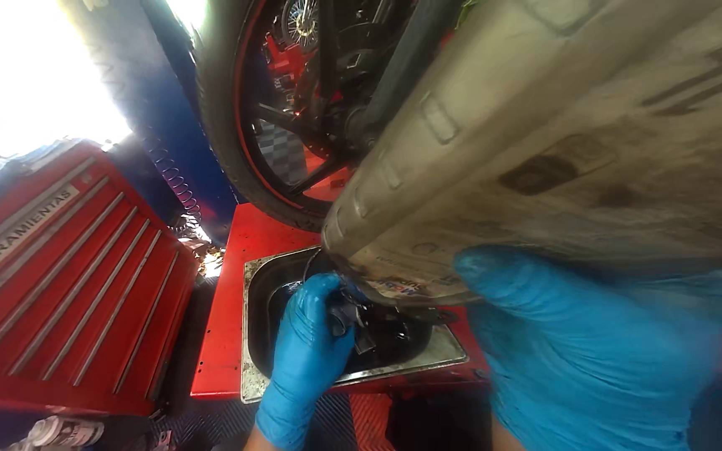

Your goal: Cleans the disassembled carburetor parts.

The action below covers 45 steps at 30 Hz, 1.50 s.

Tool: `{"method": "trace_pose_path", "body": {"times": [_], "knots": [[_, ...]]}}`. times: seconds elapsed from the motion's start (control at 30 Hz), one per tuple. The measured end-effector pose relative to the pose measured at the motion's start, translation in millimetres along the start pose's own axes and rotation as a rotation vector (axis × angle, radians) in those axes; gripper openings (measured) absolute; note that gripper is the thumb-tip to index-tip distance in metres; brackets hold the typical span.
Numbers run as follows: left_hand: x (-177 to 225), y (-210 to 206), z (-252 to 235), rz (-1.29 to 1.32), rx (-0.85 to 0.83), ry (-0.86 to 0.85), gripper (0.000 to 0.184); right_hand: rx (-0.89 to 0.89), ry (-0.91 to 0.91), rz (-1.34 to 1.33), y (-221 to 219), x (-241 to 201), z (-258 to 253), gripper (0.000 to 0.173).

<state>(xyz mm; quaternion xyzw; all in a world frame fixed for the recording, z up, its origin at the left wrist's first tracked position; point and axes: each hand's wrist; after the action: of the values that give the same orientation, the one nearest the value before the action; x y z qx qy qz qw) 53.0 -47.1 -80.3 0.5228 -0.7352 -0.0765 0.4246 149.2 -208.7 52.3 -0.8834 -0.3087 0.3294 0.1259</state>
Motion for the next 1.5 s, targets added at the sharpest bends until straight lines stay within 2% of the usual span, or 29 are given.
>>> {"method": "trace_pose_path", "body": {"times": [0.1, 0.23, 0.33, 0.67, 0.97, 1.13, 1.3, 1.4, 1.5], "knots": [[-7.2, 4.5, 0.9, -0.087, -0.006, -0.225, 0.062, -0.045, -0.027, -0.059, -2.1, -1.6, 0.8, 0.065], [-12.6, 13.2, 0.7, -0.219, 0.033, -0.352, 0.046, -0.041, -0.017, -0.037, -2.7, -3.8, 4.8, 0.064], [-16.7, 17.4, 2.1, -0.253, 0.071, -0.321, 0.040, -0.041, -0.016, -0.022, 1.6, -5.9, 2.9, 0.065], [-14.0, 13.1, 6.9, -0.038, 0.055, -0.182, 0.061, 0.012, -0.032, -0.023, 0.5, -12.4, 4.0, 0.067], [-14.3, 10.7, 6.5, 0.074, 0.081, -0.084, 0.065, 0.001, -0.008, -0.094, -3.1, 0.0, 2.3, 0.063], [-15.3, 14.8, 6.6, -0.003, 0.075, -0.204, 0.055, 0.030, 0.007, -0.026, -2.6, 4.6, 1.0, 0.067], [-12.9, 19.4, 5.5, -0.077, 0.054, -0.418, 0.032, 0.095, 0.034, 0.031, 4.0, 1.2, -3.7, 0.073], [-9.6, 20.0, 5.7, -0.147, 0.043, -0.475, 0.031, 0.099, 0.036, -0.039, 6.5, -3.7, -4.5, 0.065], [-8.1, 19.1, 7.1, -0.293, 0.100, -0.501, 0.033, 0.095, 0.008, -0.028, 4.0, -10.0, -0.6, 0.068]]}}
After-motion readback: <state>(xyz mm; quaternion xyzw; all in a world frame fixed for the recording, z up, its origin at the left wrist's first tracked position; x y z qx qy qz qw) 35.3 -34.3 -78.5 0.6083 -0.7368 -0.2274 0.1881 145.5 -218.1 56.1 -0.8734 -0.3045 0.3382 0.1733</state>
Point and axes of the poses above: each hand's wrist, its own z-axis away from the middle knuckle, its own y-axis out of the back of the hand, x = y × z, and after that the axes turned 3 degrees about z, right-handed
